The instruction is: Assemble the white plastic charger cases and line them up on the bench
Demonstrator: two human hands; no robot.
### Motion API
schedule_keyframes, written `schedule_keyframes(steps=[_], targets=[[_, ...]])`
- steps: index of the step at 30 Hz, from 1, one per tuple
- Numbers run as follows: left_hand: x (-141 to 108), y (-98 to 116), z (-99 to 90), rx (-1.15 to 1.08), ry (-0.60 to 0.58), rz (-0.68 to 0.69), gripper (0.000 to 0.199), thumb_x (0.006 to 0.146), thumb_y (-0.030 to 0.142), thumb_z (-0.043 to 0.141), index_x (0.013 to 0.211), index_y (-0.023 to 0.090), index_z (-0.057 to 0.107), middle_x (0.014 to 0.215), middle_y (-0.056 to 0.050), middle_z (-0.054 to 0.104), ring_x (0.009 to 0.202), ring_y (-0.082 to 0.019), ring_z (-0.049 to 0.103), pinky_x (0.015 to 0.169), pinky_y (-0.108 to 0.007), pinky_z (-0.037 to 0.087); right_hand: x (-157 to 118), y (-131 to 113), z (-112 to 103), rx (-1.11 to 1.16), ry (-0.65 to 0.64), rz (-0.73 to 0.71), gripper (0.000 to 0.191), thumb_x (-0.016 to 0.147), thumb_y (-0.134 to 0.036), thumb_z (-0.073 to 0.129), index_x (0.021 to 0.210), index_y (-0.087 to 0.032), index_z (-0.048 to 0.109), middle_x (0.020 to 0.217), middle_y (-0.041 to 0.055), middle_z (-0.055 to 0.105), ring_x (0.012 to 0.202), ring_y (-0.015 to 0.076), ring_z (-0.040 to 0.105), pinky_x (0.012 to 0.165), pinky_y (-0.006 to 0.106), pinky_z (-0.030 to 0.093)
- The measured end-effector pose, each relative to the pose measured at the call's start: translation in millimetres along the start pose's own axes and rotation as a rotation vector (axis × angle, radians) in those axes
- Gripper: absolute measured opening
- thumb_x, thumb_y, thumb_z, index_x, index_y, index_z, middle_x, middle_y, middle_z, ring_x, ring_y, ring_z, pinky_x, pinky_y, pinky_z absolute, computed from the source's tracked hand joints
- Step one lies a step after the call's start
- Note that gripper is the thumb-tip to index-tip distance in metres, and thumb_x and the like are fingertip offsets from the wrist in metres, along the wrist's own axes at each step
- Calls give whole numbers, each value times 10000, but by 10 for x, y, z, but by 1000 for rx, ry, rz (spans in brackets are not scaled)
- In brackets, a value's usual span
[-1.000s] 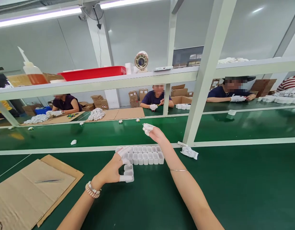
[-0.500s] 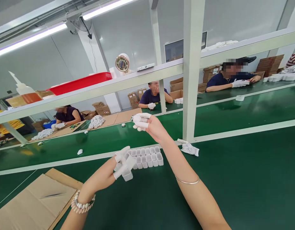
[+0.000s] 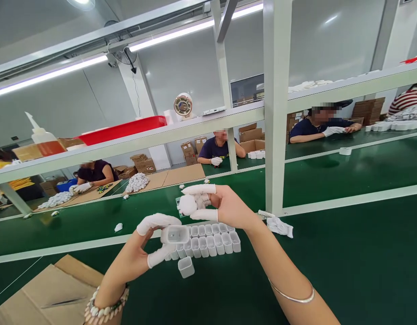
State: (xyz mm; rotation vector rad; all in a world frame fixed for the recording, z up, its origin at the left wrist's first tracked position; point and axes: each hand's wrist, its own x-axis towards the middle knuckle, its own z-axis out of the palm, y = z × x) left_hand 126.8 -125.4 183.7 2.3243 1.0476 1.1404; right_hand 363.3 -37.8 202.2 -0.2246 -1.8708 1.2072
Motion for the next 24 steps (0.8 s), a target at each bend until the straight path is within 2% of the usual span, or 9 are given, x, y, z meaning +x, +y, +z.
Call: schedule_keyframes(steps=[2,6,9,11,13,17,24], targets=[[-26,-90,-84,-102,-9,-28,360,800,214,696,1129,210,551,1102,-75,619,1015,-216,576,892,-330,474,-21,-29,57,-133,7,-52,495,709,-194,788,1184,-213,649,1035,62,699,919,185,665,853,332,553],[-40,-296,-205,-389,-35,-9,320,784,236,714,1079,184,598,1077,-86,630,988,-223,598,859,-328,501,-62,-83,187,-299,-21,-142,445,726,-209,772,1156,-203,658,976,51,690,784,141,637,717,256,558],[-34,-378,-226,-605,-48,11,310,798,275,691,1086,201,604,1032,-75,644,865,-209,654,690,-285,554,-90,-107,276,-391,-61,-209,421,736,-210,763,1144,-202,661,926,36,674,693,107,588,660,223,535],[-32,-386,-228,-698,-58,-3,326,796,280,685,1102,208,601,987,-68,653,750,-191,674,563,-247,548,-107,-117,322,-457,-70,-254,425,752,-205,750,1165,-214,651,895,24,657,672,97,566,636,208,516],[-29,-370,-235,-724,-66,-30,321,791,265,685,1097,201,612,951,-65,663,684,-180,676,512,-229,536,-121,-123,355,-518,-58,-285,427,778,-188,723,1194,-223,634,862,15,640,671,96,557,619,196,501],[-17,-325,-257,-669,-30,-26,299,749,267,726,1027,176,663,875,-58,683,683,-173,672,560,-223,536,-130,-130,383,-594,-44,-305,444,799,-178,702,1229,-243,613,824,5,631,678,99,566,613,184,489],[-40,-332,-266,-648,0,-2,324,743,276,735,1051,195,676,877,-50,693,686,-165,670,571,-214,526,-113,-132,402,-542,-37,-319,424,784,-214,722,1199,-237,636,814,15,648,681,119,586,616,208,507]])
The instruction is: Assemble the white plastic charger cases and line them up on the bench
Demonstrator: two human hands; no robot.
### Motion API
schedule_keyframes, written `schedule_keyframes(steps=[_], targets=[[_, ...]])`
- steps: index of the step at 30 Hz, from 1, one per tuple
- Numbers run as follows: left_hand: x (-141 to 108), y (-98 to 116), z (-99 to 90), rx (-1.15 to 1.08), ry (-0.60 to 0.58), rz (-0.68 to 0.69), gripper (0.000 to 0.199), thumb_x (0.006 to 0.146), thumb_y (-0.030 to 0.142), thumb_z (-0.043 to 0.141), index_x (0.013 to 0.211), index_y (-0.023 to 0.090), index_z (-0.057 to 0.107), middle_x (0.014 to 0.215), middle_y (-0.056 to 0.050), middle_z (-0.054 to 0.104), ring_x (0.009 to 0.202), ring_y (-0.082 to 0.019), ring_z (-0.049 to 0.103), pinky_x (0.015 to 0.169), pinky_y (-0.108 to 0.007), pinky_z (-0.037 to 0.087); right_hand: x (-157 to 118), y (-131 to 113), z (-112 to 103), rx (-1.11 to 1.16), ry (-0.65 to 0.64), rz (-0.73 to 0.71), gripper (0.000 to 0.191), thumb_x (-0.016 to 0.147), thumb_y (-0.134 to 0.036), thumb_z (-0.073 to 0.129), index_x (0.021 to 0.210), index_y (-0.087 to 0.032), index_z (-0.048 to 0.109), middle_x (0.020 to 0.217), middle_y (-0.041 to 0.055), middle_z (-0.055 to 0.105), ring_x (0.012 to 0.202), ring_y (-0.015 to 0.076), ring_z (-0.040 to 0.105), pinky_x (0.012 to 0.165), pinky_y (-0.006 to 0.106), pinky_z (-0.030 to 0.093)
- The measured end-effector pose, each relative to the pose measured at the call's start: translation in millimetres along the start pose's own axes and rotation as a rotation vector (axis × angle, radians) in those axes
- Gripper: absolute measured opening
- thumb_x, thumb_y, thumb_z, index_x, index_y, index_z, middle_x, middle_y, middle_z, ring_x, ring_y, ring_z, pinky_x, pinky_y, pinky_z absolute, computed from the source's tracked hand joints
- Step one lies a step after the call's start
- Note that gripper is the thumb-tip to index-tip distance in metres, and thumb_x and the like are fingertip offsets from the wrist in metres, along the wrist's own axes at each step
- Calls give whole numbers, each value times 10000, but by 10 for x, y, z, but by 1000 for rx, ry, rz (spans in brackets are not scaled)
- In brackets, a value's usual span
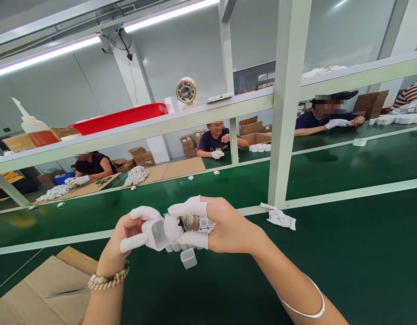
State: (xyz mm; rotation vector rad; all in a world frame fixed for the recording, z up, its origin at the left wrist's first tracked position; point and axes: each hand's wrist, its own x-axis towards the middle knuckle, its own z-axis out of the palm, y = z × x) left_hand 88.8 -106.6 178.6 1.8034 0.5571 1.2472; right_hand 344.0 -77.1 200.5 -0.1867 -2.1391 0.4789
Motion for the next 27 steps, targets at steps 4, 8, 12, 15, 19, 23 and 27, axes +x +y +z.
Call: schedule_keyframes(steps=[4,8,12,15,19,23,27], targets=[[-15,-14,-29,-4,0,-15,326,751,266,727,1061,186,669,891,-58,692,699,-173,681,571,-215,539,-5,-21,21,47,33,-19,388,777,-194,723,1158,-221,655,829,20,652,649,109,579,602,211,509],[-17,-24,-35,-55,-28,-41,346,754,253,720,1088,204,643,945,-59,688,665,-171,685,521,-215,547,-6,-28,44,18,6,6,376,786,-201,713,1157,-215,654,868,33,661,690,118,591,614,211,510],[-21,-29,-37,-66,-8,-52,328,751,246,720,1067,212,639,1003,-61,683,711,-184,689,503,-209,550,-2,-8,70,46,-11,31,385,806,-216,690,1188,-230,638,836,22,639,663,113,573,598,213,502],[-27,-39,-51,-39,10,-49,340,735,262,735,1054,195,636,1009,-70,683,759,-205,688,543,-243,575,-6,5,95,76,-9,38,382,806,-210,688,1184,-235,639,829,18,623,634,103,554,588,212,499],[-30,-54,-67,-31,10,-49,349,740,262,732,1069,202,632,1012,-66,685,769,-214,692,586,-282,595,-17,2,119,77,-13,28,387,802,-196,689,1183,-244,638,818,16,610,638,105,552,587,213,498],[-22,-47,-67,-56,-23,-36,328,765,234,711,1084,229,634,1007,-49,689,732,-194,700,592,-272,594,-22,-8,113,43,-28,51,407,816,-186,676,1211,-262,621,807,8,597,627,101,531,574,209,487],[-15,-21,-60,-46,-17,-49,309,773,215,701,1075,212,636,1002,-59,685,734,-195,699,561,-253,586,-17,-8,106,-7,-35,43,417,827,-194,674,1231,-273,607,793,3,593,631,103,536,583,211,485]])
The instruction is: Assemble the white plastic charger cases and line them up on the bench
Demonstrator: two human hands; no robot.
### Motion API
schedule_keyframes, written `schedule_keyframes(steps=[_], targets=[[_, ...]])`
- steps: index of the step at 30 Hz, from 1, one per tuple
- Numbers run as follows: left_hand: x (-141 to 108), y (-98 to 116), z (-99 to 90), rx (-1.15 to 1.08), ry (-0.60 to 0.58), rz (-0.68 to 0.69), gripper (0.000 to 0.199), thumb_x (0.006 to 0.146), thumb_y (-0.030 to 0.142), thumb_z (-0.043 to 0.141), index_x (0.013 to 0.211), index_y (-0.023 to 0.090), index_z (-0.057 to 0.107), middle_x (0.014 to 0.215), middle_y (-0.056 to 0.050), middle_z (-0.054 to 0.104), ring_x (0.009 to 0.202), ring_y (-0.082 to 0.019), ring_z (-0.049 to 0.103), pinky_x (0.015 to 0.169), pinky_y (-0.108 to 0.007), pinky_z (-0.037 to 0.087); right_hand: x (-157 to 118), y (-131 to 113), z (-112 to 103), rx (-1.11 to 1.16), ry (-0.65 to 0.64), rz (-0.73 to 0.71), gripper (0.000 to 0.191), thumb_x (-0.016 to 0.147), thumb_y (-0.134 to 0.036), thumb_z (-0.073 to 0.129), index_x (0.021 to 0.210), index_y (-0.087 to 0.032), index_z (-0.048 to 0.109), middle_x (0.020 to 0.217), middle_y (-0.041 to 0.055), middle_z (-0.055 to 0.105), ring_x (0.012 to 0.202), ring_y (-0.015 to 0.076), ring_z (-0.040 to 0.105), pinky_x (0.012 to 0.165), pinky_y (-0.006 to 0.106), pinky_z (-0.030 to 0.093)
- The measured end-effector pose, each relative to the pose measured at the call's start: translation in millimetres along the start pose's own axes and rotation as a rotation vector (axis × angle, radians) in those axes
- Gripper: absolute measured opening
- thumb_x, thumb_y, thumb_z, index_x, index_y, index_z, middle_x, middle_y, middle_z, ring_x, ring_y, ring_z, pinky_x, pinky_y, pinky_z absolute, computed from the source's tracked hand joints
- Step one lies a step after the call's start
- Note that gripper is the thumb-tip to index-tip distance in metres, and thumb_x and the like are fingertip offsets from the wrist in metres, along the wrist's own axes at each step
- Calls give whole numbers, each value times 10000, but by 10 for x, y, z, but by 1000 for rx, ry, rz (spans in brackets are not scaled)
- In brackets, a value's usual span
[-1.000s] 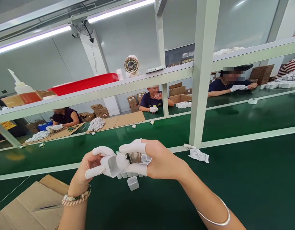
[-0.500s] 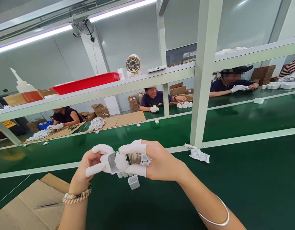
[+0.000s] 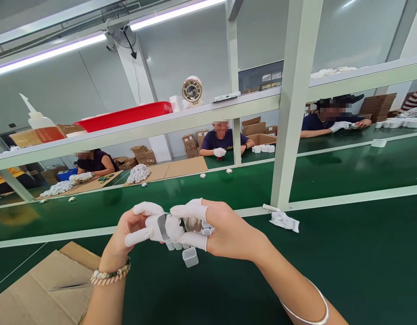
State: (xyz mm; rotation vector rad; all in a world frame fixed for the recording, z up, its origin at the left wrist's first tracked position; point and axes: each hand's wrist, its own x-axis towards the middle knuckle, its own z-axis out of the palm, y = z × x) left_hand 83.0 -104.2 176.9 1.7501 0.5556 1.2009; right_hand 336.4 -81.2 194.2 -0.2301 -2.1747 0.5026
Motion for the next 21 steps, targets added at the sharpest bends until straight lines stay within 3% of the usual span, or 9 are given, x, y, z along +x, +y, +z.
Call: schedule_keyframes(steps=[5,13,17,21], targets=[[5,20,9,-5,-26,-28,280,769,217,704,1038,185,638,973,-68,689,727,-205,698,546,-263,587,-20,-6,24,-79,-23,-6,424,838,-181,656,1243,-289,591,910,34,639,721,130,594,618,224,504],[9,-10,-1,-68,-33,0,307,773,186,702,1070,198,625,939,-43,679,698,-184,697,598,-276,591,6,3,47,-152,-7,68,402,837,-241,668,1220,-239,544,899,22,656,713,132,601,630,232,521],[29,-28,-8,-53,-2,1,299,776,193,703,1065,200,628,922,-32,677,664,-173,694,603,-275,586,32,33,76,-267,44,-59,239,878,-194,607,1117,-211,610,988,67,661,847,172,626,715,275,540],[51,-62,-2,-47,37,16,307,776,234,710,1069,201,624,905,-29,678,636,-184,695,593,-282,577,37,54,121,-374,55,-151,266,930,-222,538,1183,-167,597,1111,119,651,986,206,628,809,309,551]])
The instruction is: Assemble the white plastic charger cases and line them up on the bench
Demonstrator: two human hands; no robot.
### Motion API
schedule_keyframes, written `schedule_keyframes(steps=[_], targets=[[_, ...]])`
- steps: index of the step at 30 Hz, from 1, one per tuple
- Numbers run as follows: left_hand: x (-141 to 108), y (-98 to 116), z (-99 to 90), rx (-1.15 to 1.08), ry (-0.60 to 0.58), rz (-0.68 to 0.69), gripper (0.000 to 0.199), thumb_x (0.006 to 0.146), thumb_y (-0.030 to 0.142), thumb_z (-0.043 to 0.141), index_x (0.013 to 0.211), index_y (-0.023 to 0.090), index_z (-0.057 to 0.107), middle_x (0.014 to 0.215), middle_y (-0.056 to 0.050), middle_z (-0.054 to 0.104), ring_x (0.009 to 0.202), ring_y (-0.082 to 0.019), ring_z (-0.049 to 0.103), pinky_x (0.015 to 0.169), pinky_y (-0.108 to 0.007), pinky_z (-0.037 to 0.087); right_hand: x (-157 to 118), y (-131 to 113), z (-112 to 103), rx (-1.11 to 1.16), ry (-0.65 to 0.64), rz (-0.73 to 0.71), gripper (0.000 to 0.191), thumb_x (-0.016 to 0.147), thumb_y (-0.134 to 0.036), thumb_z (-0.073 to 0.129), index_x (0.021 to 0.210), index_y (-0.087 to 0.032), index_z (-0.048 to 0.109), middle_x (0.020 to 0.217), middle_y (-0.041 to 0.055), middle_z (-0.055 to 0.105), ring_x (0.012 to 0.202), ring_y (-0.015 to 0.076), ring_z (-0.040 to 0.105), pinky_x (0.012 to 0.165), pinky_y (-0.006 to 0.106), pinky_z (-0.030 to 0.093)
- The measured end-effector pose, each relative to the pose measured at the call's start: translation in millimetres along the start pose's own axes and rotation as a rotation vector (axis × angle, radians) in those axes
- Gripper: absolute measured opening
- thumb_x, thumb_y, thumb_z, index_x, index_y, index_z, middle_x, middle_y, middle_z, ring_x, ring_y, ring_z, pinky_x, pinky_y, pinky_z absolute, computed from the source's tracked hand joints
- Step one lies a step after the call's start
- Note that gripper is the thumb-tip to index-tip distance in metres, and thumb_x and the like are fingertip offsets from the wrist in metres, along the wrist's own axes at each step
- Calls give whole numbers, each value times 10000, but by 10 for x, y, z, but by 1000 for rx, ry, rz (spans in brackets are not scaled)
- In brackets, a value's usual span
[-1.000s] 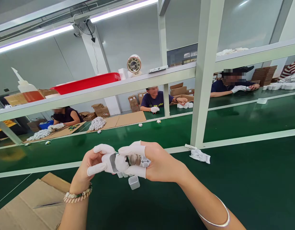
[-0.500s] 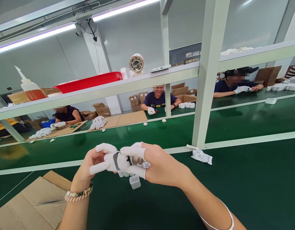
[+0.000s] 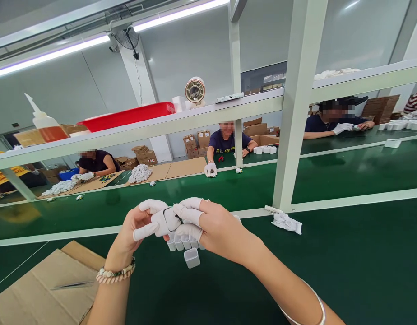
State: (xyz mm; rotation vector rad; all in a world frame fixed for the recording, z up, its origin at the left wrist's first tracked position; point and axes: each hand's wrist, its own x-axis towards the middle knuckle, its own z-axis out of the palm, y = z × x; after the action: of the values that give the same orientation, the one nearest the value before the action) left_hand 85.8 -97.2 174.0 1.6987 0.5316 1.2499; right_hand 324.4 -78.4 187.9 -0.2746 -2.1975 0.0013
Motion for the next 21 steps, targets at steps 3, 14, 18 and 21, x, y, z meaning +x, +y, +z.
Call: schedule_keyframes(steps=[3,14,18,21], targets=[[16,-20,7,-4,29,11,322,781,260,709,1081,189,617,869,-36,685,612,-188,692,588,-292,574,-12,3,14,-92,-18,-36,342,949,-248,499,1268,-133,546,1215,161,614,1076,248,605,861,364,548],[51,-82,74,-33,73,-22,308,806,228,692,1095,187,591,958,-65,708,678,-213,710,653,-346,581,-1,106,31,-159,-50,0,370,939,-226,501,1289,-111,532,1341,174,538,1116,278,587,866,431,547],[65,-92,67,-34,71,-14,288,812,220,687,1084,191,596,951,-62,715,671,-214,713,675,-360,581,7,126,56,-123,-44,-8,362,932,-233,521,1275,-118,544,1339,166,539,1129,271,576,886,425,538],[78,-95,77,-41,74,-6,278,806,213,691,1071,197,606,968,-59,715,666,-205,711,682,-356,578,6,127,79,-105,-59,-7,354,920,-216,540,1262,-127,559,1343,163,533,1170,276,548,913,429,523]])
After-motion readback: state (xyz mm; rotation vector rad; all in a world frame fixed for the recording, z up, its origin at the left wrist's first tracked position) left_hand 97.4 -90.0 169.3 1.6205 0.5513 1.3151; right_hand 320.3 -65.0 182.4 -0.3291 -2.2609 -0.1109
